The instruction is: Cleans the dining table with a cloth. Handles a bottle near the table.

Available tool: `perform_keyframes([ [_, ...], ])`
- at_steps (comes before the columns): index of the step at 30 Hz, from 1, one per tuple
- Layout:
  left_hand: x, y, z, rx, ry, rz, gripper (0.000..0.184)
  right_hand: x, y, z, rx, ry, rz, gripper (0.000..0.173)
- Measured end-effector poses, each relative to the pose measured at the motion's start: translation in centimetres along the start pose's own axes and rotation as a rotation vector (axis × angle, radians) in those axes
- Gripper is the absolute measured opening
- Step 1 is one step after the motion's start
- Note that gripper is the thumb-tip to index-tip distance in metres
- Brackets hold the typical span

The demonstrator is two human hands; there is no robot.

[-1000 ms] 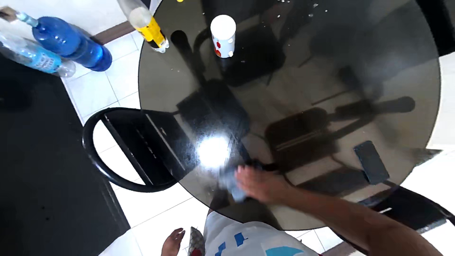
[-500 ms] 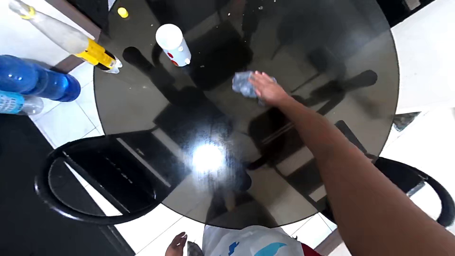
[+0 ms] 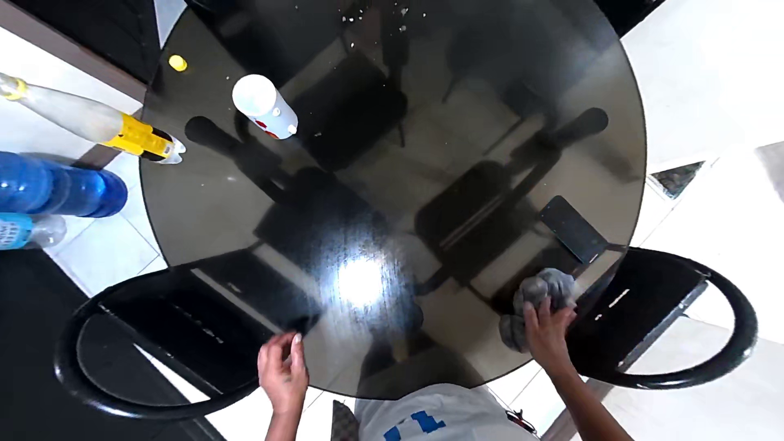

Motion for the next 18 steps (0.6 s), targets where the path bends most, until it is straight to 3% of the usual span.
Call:
perform_keyframes([
  [3, -5.4, -4.9, 1.2, -0.104, -0.065, -0.119, 0.052, -1.3, -1.1, 2.7, 0.274, 0.264, 0.169, 0.108],
  [7, -11.0, -9.1, 1.8, -0.171, -0.240, -0.112, 0.076, -4.4, -4.0, -1.0, 0.076, 0.183, 0.210, 0.100],
  [11, -13.0, -9.4, 1.7, -0.150, -0.395, -0.114, 0.088, -8.0, -7.9, -11.8, 0.047, 0.137, 0.184, 0.090],
  [13, -12.8, -9.4, 1.6, -0.134, -0.406, -0.115, 0.091, -10.7, -11.7, -17.8, 0.009, 0.109, 0.129, 0.086],
  [18, -13.0, -9.5, 1.0, -0.124, -0.429, -0.086, 0.093, -17.1, -23.1, -34.9, 0.023, 0.033, 0.255, 0.090],
])
Point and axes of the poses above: each hand's wrist, its own y-axis away from the middle knuckle, its own x-axis out of the back of the hand, z = x × y, the point moved 7 cm from there along -y, towards the middle knuckle, and after that the axes turned 15 degrees about z, right-handed, at the moved point
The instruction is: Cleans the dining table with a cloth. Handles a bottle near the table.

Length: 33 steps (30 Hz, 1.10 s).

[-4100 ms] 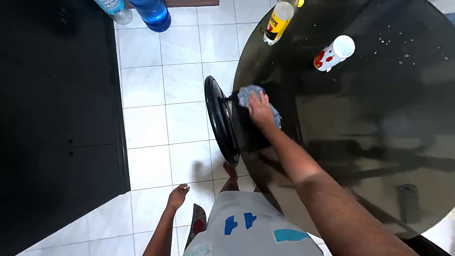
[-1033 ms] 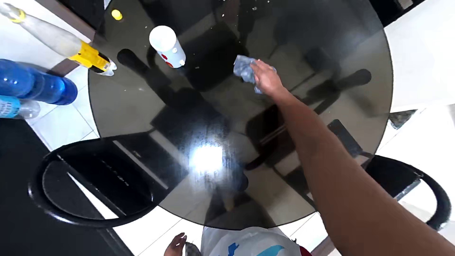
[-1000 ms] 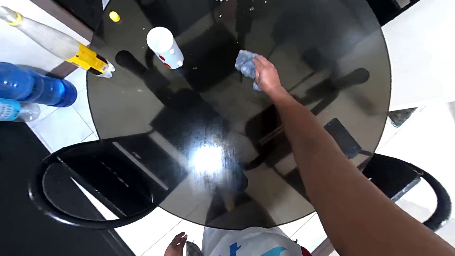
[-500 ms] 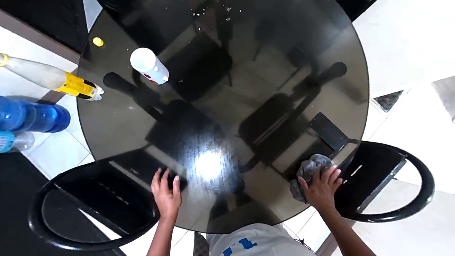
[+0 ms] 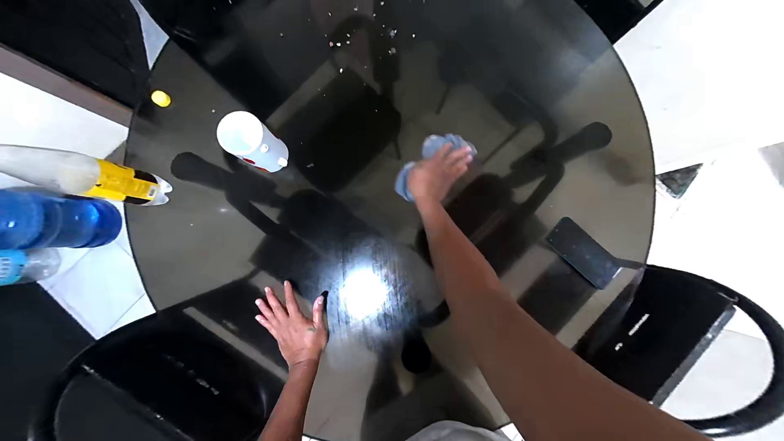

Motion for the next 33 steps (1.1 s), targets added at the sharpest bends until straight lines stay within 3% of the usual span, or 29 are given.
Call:
perform_keyframes([
  [2, 0.0, 0.1, -0.1, 0.010, -0.001, 0.006, 0.092, -2.7, -2.9, -6.2, 0.038, -0.078, -0.042, 0.083],
  [4, 0.1, 0.2, -0.1, 0.019, 0.001, 0.017, 0.091, -4.1, -5.0, -10.7, 0.127, -0.331, -0.092, 0.061],
  [7, -0.1, 0.1, -0.4, 0.032, -0.003, 0.024, 0.092, -1.1, -6.5, -11.3, 0.161, -0.739, -0.039, 0.044],
  [10, -0.1, 0.3, -0.1, 0.038, -0.002, 0.014, 0.091, 7.1, -6.7, -1.7, 0.252, -0.805, 0.254, 0.047],
  [12, 0.1, 0.1, 0.1, 0.033, -0.004, 0.018, 0.091, 11.2, -7.8, 7.6, 0.186, -0.518, 0.276, 0.047],
  [15, 0.3, 0.0, 0.3, 0.027, 0.003, 0.033, 0.093, 10.8, -9.9, 21.2, -0.124, -0.128, 0.201, 0.043],
  [16, 0.4, 0.0, 0.5, 0.027, 0.003, 0.034, 0.094, 9.9, -10.0, 23.5, -0.217, -0.026, 0.163, 0.049],
  [18, 0.4, 0.0, 0.7, 0.031, 0.004, 0.035, 0.096, 8.4, -10.0, 23.9, -0.342, 0.072, 0.177, 0.061],
  [21, 0.4, 0.0, 0.5, 0.036, 0.004, 0.051, 0.097, 5.6, -10.8, 17.7, -0.323, 0.040, 0.235, 0.067],
  [27, 0.1, 0.1, 0.1, 0.049, -0.012, 0.035, 0.096, -2.6, -13.2, -4.3, -0.025, -0.060, 0.090, 0.078],
  [29, 0.2, 0.2, 0.1, 0.055, -0.013, 0.034, 0.096, -4.8, -12.9, -10.2, 0.093, -0.192, 0.019, 0.071],
  [31, 0.2, 0.1, -0.1, 0.062, -0.012, 0.035, 0.096, -5.5, -11.6, -14.0, 0.198, -0.485, -0.050, 0.054],
  [33, 0.1, 0.2, -0.1, 0.059, -0.010, 0.033, 0.093, -2.8, -10.1, -14.4, 0.200, -0.743, -0.030, 0.049],
])
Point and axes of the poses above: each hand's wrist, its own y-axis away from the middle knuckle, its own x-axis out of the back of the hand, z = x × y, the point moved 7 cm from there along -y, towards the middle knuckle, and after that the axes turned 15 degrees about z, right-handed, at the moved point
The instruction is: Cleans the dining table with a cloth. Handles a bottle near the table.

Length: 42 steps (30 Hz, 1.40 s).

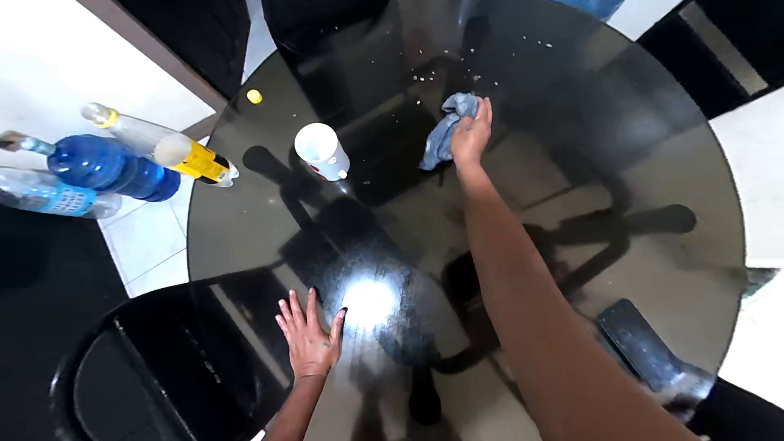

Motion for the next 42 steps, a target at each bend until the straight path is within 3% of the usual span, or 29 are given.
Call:
perform_keyframes([
  [3, 0.0, 0.0, 0.1, -0.005, 0.005, -0.020, 0.091, 11.4, 3.2, -0.3, 0.156, -0.165, 0.252, 0.050],
  [5, -0.1, -0.1, 0.0, -0.001, 0.005, -0.032, 0.092, 21.8, 5.4, 2.3, 0.181, -0.014, 0.393, 0.051],
  [8, -0.1, 0.0, 0.1, -0.013, 0.007, -0.027, 0.094, 34.7, 7.6, 10.3, -0.047, 0.340, 0.489, 0.049],
  [10, 0.0, -0.1, 0.2, -0.014, 0.007, -0.029, 0.094, 38.2, 8.4, 16.1, -0.292, 0.522, 0.457, 0.046],
  [13, 0.1, 0.0, 0.6, -0.011, 0.015, -0.043, 0.095, 36.1, 8.3, 20.4, -0.538, 0.691, 0.337, 0.058],
  [17, 0.5, -0.1, 0.5, 0.004, 0.014, -0.025, 0.094, 26.5, 5.7, 16.8, -0.401, 0.738, 0.317, 0.066],
  [20, 0.5, 0.0, 0.5, 0.010, 0.015, -0.020, 0.093, 16.6, 4.4, 12.3, -0.260, 0.678, 0.205, 0.070],
  [23, 0.4, 0.0, 0.2, 0.020, 0.019, -0.003, 0.094, 5.2, 5.1, 5.2, -0.106, 0.580, 0.054, 0.073],
  [26, 0.4, 0.2, 0.3, 0.026, 0.029, -0.011, 0.093, -4.4, 6.6, -1.1, 0.021, 0.333, -0.111, 0.059],
  [28, 0.5, -0.1, 0.2, 0.030, 0.032, -0.005, 0.093, -7.3, 7.3, -4.3, 0.041, 0.056, -0.169, 0.046],
  [30, 0.5, 0.0, 0.0, 0.031, 0.038, -0.003, 0.094, -5.9, 7.9, -6.7, 0.069, -0.173, -0.114, 0.044],
  [34, 0.5, -0.3, 0.2, 0.032, 0.054, -0.033, 0.101, 6.6, 13.3, -8.8, 0.473, -0.243, -0.134, 0.046],
  [39, 1.5, -0.1, 0.0, 0.070, 0.240, -0.008, 0.119, 20.4, 34.6, -2.4, 0.855, 0.012, -0.834, 0.046],
  [41, 2.3, -1.3, -0.2, 0.126, 0.368, 0.003, 0.117, 23.0, 41.5, 0.7, 0.950, 0.195, -1.106, 0.068],
  [42, 2.7, -2.6, 0.0, 0.139, 0.425, 0.003, 0.113, 23.8, 43.6, 1.8, 0.935, 0.238, -1.159, 0.077],
])
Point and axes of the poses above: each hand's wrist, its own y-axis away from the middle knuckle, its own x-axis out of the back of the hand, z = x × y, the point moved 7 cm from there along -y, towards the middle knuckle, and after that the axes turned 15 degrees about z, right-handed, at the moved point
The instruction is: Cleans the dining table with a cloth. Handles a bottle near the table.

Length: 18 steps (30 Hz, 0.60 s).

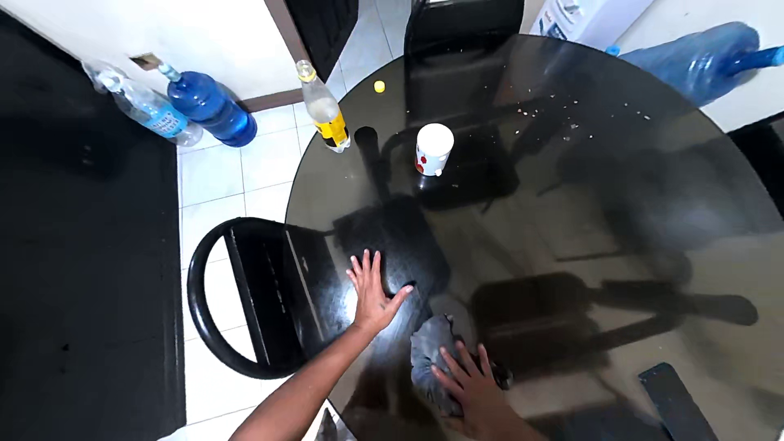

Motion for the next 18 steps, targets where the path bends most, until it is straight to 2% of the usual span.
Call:
perform_keyframes([
  [3, -1.5, -7.0, 2.8, -0.055, 0.094, 0.023, 0.105, -2.1, -0.2, -0.9, 0.068, 0.069, 0.061, 0.077],
  [7, -7.2, -17.7, 4.9, 0.057, 0.231, -0.007, 0.127, -3.2, -6.3, -1.2, 0.218, -0.085, -0.137, 0.083],
  [9, -9.6, -21.5, 6.1, 0.058, 0.332, 0.011, 0.134, -2.5, -10.6, 0.1, 0.173, -0.139, -0.193, 0.081],
  [10, -10.5, -22.7, 6.6, 0.043, 0.386, 0.023, 0.136, -1.9, -12.8, 1.1, 0.138, -0.120, -0.149, 0.077],
  [14, -13.2, -25.6, 7.4, -0.007, 0.545, 0.157, 0.134, 2.4, -22.4, 8.8, -0.016, -0.018, 0.119, 0.060],
  [18, -13.9, -27.1, 7.0, -0.027, 0.539, 0.169, 0.117, 6.2, -30.9, 18.5, -0.174, 0.126, 0.078, 0.054],
])
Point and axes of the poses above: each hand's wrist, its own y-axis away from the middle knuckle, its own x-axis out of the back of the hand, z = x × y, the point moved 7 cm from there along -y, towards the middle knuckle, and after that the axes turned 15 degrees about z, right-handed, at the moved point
